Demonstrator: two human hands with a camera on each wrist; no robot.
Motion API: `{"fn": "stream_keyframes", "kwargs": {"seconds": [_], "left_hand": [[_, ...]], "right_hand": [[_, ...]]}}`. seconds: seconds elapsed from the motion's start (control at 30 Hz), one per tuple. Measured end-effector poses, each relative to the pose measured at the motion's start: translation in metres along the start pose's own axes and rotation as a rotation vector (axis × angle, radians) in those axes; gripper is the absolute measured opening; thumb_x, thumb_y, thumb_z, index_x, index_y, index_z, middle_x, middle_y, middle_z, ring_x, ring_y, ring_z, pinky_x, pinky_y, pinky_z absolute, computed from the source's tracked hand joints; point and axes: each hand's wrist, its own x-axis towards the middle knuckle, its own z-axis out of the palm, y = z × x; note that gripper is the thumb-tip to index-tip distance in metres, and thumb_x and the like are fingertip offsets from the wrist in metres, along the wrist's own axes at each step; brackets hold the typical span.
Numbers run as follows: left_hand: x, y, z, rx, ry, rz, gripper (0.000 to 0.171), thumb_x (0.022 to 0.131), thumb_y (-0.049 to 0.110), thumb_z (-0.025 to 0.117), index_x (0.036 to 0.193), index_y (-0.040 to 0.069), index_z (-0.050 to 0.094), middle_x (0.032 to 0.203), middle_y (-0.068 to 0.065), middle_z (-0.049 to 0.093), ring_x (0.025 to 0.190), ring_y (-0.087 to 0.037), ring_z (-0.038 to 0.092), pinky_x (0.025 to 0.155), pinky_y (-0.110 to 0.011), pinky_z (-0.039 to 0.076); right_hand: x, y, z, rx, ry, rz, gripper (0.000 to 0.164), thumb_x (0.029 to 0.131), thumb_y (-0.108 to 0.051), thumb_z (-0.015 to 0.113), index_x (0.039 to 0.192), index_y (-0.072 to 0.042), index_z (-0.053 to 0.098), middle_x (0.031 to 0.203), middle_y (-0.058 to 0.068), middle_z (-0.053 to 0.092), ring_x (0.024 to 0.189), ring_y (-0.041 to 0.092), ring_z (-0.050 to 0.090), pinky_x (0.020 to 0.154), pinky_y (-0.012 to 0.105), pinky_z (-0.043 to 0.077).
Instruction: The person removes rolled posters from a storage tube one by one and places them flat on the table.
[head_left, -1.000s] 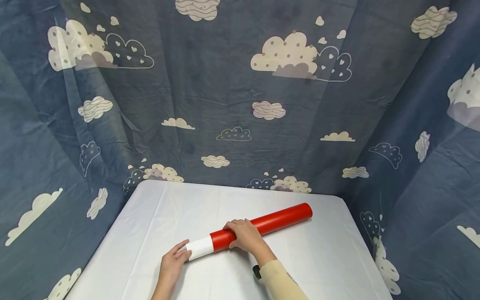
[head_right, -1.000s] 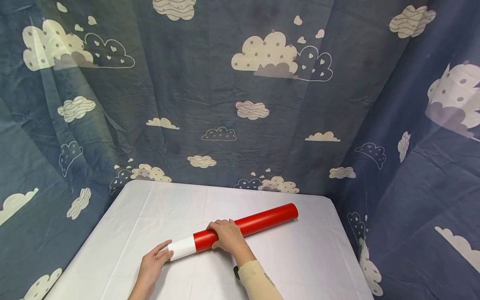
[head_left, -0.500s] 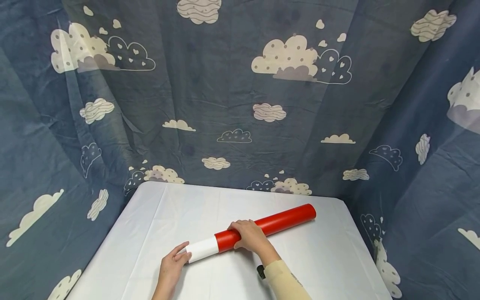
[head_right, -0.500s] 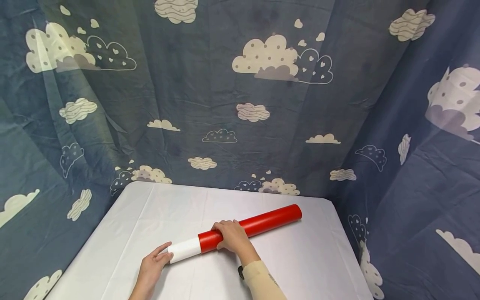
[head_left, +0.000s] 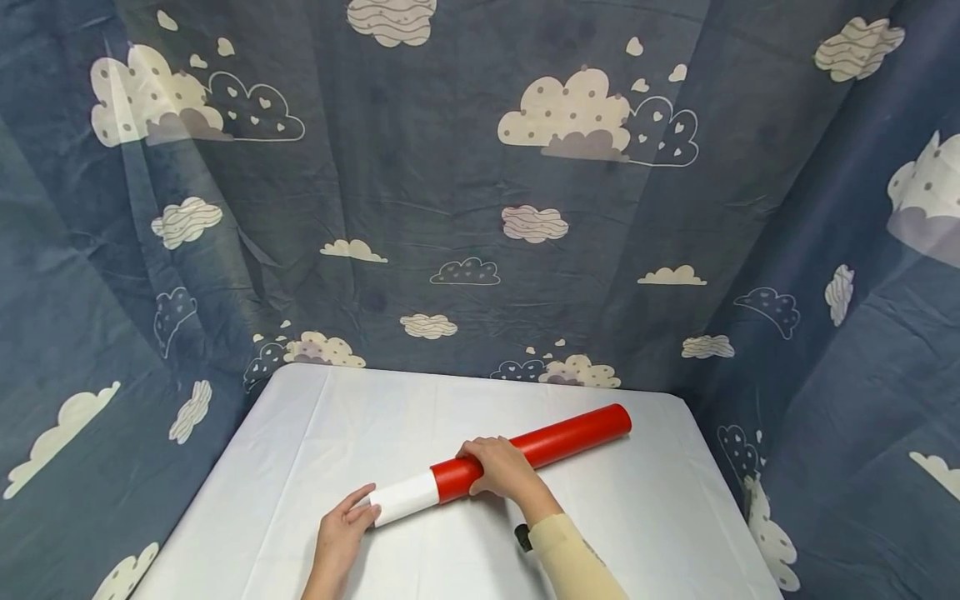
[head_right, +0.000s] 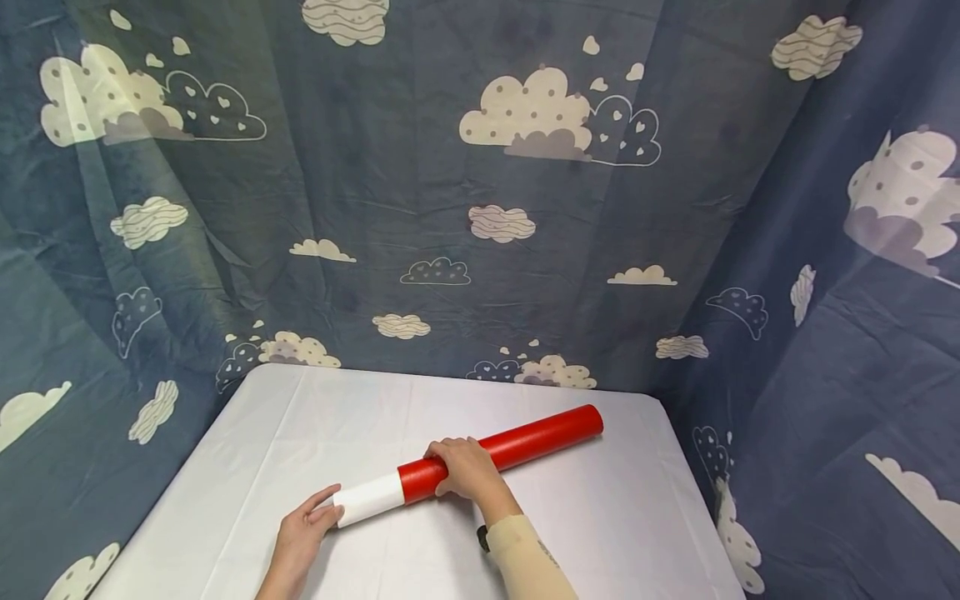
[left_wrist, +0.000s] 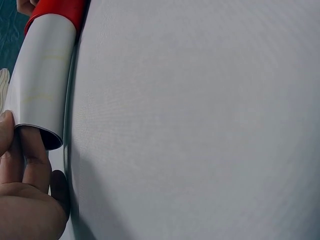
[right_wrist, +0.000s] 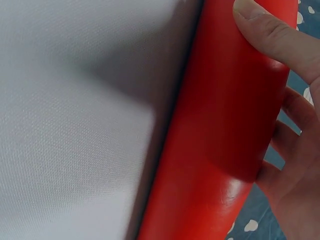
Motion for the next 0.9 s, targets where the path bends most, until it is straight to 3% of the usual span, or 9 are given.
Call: {"fn": "stream_keyframes", "kwargs": {"seconds": [0.53, 0.9], "left_hand": [[-0.0009, -0.0018, -0.0003, -0.007, 0.005, 0.002, 0.051, 0.095, 0.022, 0.078, 0.143, 0.012, 0.065, 0.115, -0.012, 0.081, 0.129, -0.039, 0.068, 0.119, -0.066, 0.039], [-0.0006, -0.0009, 0.0001, -0.006, -0.011, 0.001, 0.051, 0.096, 0.027, 0.077, 0.144, 0.012, 0.065, 0.118, -0.011, 0.081, 0.133, -0.04, 0.065, 0.117, -0.065, 0.041]], "right_hand": [[-0.001, 0.0051, -0.0026, 0.035, -0.001, 0.011, 0.052, 0.075, -0.02, 0.098, 0.12, -0.027, 0.072, 0.119, -0.005, 0.076, 0.117, 0.021, 0.067, 0.117, 0.052, 0.048], [-0.0028, 0.0102, -0.0046, 0.05, -0.001, 0.026, 0.052, 0.074, -0.019, 0.098, 0.119, -0.027, 0.073, 0.116, -0.005, 0.076, 0.111, 0.02, 0.066, 0.109, 0.048, 0.052]]}}
